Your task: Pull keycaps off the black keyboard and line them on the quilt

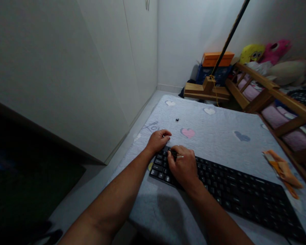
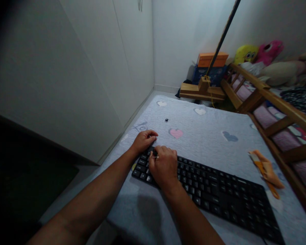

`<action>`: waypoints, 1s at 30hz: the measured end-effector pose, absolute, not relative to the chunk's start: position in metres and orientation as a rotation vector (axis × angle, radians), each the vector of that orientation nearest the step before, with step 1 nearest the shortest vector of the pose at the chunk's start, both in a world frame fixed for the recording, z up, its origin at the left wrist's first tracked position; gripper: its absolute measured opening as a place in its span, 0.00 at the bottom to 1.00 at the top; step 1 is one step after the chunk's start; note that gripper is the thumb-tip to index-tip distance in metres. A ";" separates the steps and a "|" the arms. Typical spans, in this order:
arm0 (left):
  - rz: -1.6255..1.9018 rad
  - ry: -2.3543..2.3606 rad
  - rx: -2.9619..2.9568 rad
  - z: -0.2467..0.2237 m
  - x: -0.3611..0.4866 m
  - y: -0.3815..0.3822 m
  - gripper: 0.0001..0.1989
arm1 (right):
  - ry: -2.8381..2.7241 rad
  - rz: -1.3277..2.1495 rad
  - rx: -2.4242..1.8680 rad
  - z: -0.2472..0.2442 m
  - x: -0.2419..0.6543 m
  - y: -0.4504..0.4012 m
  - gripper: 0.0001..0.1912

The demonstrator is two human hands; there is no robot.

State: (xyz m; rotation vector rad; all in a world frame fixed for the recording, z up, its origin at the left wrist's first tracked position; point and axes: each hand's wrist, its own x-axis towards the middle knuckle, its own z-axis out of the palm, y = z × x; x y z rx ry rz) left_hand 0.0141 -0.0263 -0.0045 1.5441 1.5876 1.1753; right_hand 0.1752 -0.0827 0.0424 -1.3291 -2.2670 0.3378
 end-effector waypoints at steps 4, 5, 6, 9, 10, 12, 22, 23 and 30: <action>1.166 1.596 1.546 -0.003 0.014 -0.027 0.10 | -2.283 0.273 -1.323 0.040 0.174 -0.085 0.06; 1.161 1.599 1.542 -0.003 0.014 -0.027 0.10 | -2.292 0.258 -1.325 0.040 0.174 -0.085 0.06; 1.157 1.603 1.536 -0.003 0.015 -0.027 0.10 | -2.297 0.251 -1.328 0.040 0.173 -0.086 0.06; 1.151 1.608 1.528 -0.004 0.015 -0.027 0.11 | -2.281 0.292 -1.331 0.039 0.173 -0.087 0.07; 1.153 1.607 1.529 -0.004 0.015 -0.027 0.11 | -2.266 0.320 -1.328 0.039 0.173 -0.087 0.07; 1.153 1.603 1.534 -0.004 0.015 -0.027 0.11 | -2.224 0.400 -1.318 0.038 0.175 -0.084 0.06; 1.132 1.619 1.545 -0.001 0.016 -0.027 0.10 | -2.040 0.774 -1.200 0.041 0.192 -0.067 0.09; 1.131 1.617 1.544 -0.001 0.015 -0.027 0.10 | -2.050 0.792 -1.188 0.042 0.193 -0.066 0.09; 1.140 1.624 1.547 -0.001 0.015 -0.028 0.10 | -2.046 0.864 -1.250 0.045 0.195 -0.060 0.10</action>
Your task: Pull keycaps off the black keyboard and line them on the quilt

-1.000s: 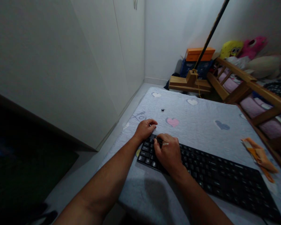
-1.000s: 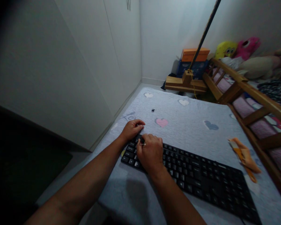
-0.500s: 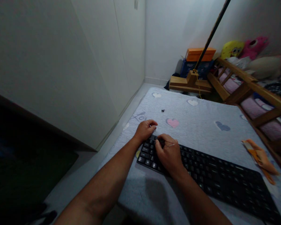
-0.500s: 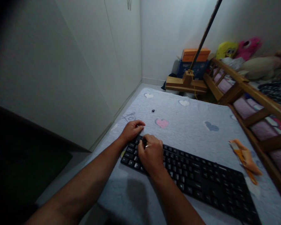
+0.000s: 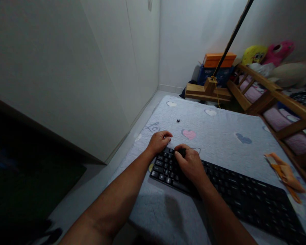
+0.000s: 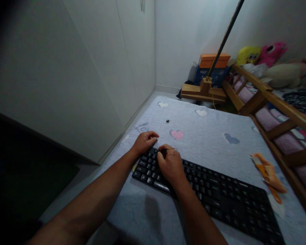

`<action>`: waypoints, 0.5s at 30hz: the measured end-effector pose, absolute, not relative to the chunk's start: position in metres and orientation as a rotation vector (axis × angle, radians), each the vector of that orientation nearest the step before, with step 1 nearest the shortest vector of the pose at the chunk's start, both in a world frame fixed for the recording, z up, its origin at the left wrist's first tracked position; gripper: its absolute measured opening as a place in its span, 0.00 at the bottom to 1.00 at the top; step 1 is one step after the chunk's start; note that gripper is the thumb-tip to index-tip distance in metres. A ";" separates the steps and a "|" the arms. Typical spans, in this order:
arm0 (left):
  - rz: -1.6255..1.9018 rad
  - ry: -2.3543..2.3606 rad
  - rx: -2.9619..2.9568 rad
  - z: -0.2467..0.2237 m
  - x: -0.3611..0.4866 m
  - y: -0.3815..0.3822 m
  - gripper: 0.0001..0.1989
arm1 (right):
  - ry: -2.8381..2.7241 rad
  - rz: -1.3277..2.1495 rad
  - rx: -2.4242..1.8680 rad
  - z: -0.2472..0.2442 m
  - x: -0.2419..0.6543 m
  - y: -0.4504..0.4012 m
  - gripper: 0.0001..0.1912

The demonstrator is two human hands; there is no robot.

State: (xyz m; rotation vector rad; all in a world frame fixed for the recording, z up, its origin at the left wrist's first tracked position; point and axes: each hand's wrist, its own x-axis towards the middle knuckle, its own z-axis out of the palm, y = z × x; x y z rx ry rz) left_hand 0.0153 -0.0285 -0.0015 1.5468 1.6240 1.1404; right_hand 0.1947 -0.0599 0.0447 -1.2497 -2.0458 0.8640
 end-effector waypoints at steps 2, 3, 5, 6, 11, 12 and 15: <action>1.136 1.624 1.550 0.000 0.015 -0.029 0.10 | -2.034 0.868 -1.272 0.045 0.194 -0.057 0.10; 1.133 1.624 1.552 0.001 0.015 -0.029 0.10 | -2.028 0.878 -1.279 0.046 0.194 -0.056 0.10; 1.127 1.626 1.558 0.002 0.015 -0.029 0.10 | -2.025 0.910 -1.291 0.048 0.193 -0.054 0.10; 1.125 1.628 1.560 0.002 0.015 -0.029 0.10 | -2.029 0.926 -1.295 0.049 0.193 -0.053 0.10; 1.132 1.628 1.568 0.003 0.016 -0.029 0.09 | -2.092 0.950 -1.263 0.055 0.194 -0.054 0.10; 1.128 1.630 1.566 0.003 0.016 -0.029 0.09 | -2.103 0.945 -1.255 0.055 0.194 -0.055 0.10; 1.111 1.650 1.555 0.003 0.017 -0.029 0.10 | -2.116 0.899 -1.251 0.053 0.194 -0.056 0.09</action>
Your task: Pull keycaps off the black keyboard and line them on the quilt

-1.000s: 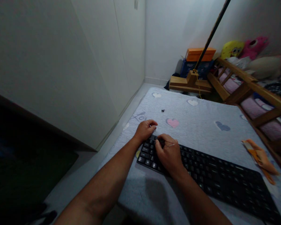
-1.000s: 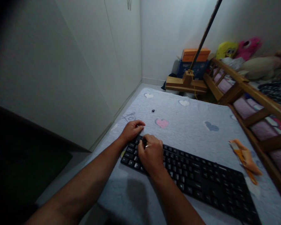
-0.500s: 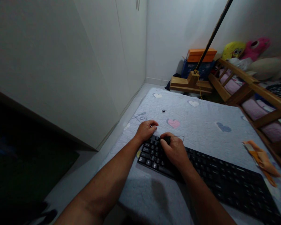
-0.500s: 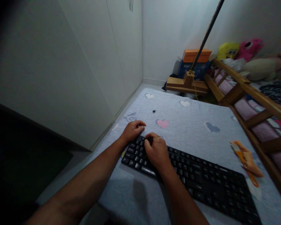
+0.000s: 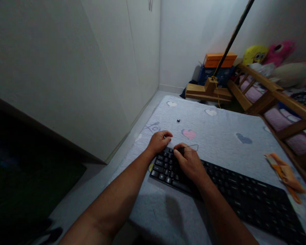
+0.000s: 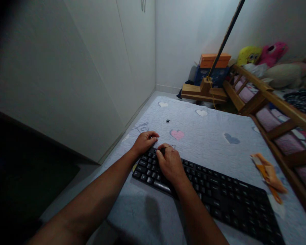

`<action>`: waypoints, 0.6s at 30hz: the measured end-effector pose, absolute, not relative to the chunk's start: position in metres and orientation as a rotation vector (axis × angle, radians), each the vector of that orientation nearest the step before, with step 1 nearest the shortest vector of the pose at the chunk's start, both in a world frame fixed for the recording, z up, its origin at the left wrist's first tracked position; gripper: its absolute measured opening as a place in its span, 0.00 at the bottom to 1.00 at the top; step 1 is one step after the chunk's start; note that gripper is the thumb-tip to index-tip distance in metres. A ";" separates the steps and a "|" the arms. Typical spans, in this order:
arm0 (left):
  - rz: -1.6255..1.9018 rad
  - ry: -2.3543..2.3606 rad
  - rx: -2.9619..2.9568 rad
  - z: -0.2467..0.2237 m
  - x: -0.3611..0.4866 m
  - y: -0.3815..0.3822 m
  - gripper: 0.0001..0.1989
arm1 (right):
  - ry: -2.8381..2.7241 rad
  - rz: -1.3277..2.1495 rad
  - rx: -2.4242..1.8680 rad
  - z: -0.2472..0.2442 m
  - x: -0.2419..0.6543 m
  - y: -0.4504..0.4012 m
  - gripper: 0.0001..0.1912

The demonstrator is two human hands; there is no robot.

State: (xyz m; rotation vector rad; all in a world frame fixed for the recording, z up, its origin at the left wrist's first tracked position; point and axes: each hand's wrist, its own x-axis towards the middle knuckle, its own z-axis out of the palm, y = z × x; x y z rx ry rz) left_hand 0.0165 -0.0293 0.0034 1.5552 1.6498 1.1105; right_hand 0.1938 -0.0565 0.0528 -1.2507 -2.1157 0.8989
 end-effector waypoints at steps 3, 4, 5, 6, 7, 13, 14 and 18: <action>1.106 1.658 1.555 0.003 0.016 -0.029 0.10 | -2.129 0.841 -1.249 0.048 0.194 -0.056 0.08; 1.107 1.655 1.556 0.003 0.016 -0.029 0.10 | -2.136 0.825 -1.245 0.045 0.195 -0.056 0.08; 1.110 1.651 1.557 0.002 0.016 -0.029 0.10 | -2.142 0.810 -1.239 0.043 0.195 -0.055 0.07; 1.112 1.647 1.558 0.002 0.016 -0.029 0.10 | -2.147 0.792 -1.234 0.041 0.195 -0.055 0.07; 1.115 1.642 1.558 0.002 0.016 -0.028 0.10 | -2.149 0.772 -1.229 0.039 0.195 -0.054 0.06; 1.120 1.631 1.554 0.003 0.017 -0.028 0.10 | -2.122 0.703 -1.245 0.032 0.193 -0.053 0.06; 1.117 1.633 1.556 0.003 0.017 -0.029 0.10 | -2.120 0.708 -1.253 0.032 0.192 -0.052 0.06; 1.117 1.634 1.568 0.003 0.017 -0.029 0.09 | -2.131 0.771 -1.278 0.038 0.191 -0.049 0.06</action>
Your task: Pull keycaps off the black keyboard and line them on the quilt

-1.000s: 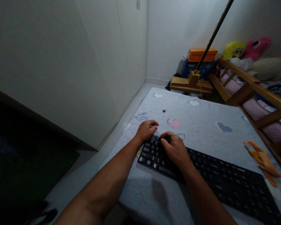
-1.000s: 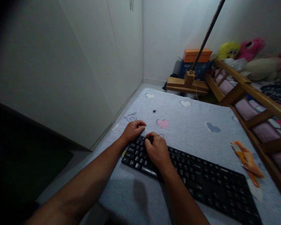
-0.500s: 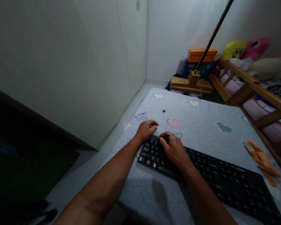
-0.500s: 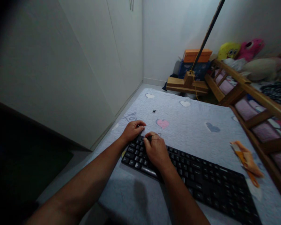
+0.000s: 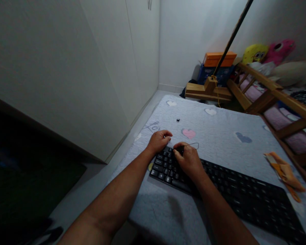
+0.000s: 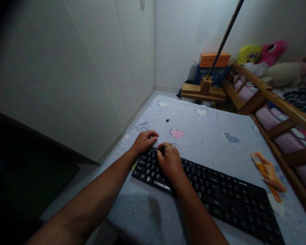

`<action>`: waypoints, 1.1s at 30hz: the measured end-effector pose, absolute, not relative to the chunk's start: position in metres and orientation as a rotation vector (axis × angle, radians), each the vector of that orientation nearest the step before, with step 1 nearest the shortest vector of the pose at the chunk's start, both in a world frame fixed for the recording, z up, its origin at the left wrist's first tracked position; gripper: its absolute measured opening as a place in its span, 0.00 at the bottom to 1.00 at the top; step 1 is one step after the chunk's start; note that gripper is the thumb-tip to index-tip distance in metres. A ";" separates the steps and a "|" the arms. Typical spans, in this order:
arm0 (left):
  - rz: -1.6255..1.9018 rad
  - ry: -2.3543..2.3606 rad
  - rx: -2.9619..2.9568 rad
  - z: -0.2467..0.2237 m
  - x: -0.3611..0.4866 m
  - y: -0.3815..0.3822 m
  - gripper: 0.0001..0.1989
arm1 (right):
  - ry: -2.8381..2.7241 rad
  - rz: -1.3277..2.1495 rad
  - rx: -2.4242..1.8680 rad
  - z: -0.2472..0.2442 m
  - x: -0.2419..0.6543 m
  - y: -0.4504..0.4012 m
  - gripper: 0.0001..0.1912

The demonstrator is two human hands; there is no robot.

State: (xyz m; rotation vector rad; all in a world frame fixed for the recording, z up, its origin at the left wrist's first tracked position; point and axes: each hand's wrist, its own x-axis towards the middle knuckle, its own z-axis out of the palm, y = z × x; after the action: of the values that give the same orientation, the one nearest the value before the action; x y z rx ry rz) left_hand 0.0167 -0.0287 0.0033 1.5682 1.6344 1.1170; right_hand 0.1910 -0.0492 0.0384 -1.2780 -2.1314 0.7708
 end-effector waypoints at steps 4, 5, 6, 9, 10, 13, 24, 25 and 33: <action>1.120 1.628 1.576 0.002 0.016 -0.028 0.09 | -2.144 0.813 -1.278 0.043 0.190 -0.047 0.07; 1.118 1.628 1.576 0.002 0.016 -0.028 0.09 | -2.149 0.819 -1.275 0.043 0.190 -0.046 0.07; 1.114 1.627 1.576 0.001 0.016 -0.028 0.10 | -2.155 0.829 -1.272 0.044 0.190 -0.046 0.07; 1.112 1.629 1.578 0.000 0.016 -0.029 0.10 | -2.163 0.879 -1.278 0.045 0.191 -0.043 0.07; 1.115 1.631 1.584 0.000 0.015 -0.029 0.10 | -2.165 0.899 -1.283 0.045 0.192 -0.042 0.07; 1.124 1.632 1.594 -0.002 0.015 -0.029 0.10 | -2.176 0.928 -1.283 0.045 0.192 -0.040 0.07; 1.123 1.627 1.576 -0.001 0.016 -0.028 0.10 | -2.191 0.619 -1.241 0.027 0.188 -0.051 0.07; 1.123 1.625 1.577 0.000 0.016 -0.028 0.10 | -2.181 0.596 -1.249 0.026 0.187 -0.053 0.07; 1.119 1.632 1.572 -0.001 0.016 -0.027 0.10 | -2.185 0.604 -1.270 0.028 0.186 -0.054 0.07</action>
State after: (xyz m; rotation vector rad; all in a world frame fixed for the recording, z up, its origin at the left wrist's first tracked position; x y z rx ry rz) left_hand 0.0159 -0.0270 -0.0005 1.5715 1.6322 1.1191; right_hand 0.1857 -0.0543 0.0283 -1.2698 -2.1848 0.6040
